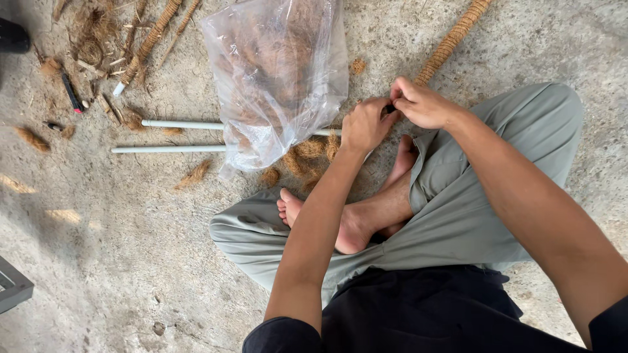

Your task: The person sits on the floor and wraps coconut coir around a white PVC pipe using a small metal tool to pull the fibers through. The person repeatedly pulls strands of coir from a plastic bag and wraps them tightly around the pipe to form a broom head.

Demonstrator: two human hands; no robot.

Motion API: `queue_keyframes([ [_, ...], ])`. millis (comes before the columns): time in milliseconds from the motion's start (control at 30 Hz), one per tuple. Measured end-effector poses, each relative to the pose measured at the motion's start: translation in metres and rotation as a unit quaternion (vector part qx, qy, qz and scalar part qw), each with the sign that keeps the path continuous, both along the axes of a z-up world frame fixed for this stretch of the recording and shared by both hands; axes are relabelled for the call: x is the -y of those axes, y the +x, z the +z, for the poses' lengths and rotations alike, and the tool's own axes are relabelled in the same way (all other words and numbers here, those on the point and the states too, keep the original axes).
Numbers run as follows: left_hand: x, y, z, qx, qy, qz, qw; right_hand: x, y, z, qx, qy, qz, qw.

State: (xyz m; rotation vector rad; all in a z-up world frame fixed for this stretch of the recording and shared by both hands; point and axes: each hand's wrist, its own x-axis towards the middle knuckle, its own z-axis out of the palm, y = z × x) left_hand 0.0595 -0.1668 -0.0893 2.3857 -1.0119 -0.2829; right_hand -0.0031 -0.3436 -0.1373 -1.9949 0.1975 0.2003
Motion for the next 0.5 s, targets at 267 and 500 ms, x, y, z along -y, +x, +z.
queue_keyframes([
  [267, -0.005, -0.005, 0.006, -0.066, -0.004, 0.071, 0.995, -0.004, -0.009, -0.014, -0.167, 0.206, -0.372, 0.889],
  [500, -0.006, -0.008, 0.01, -0.124, 0.035, 0.088, 0.988, -0.017, 0.017, -0.033, -0.152, 0.204, -0.404, 0.879],
])
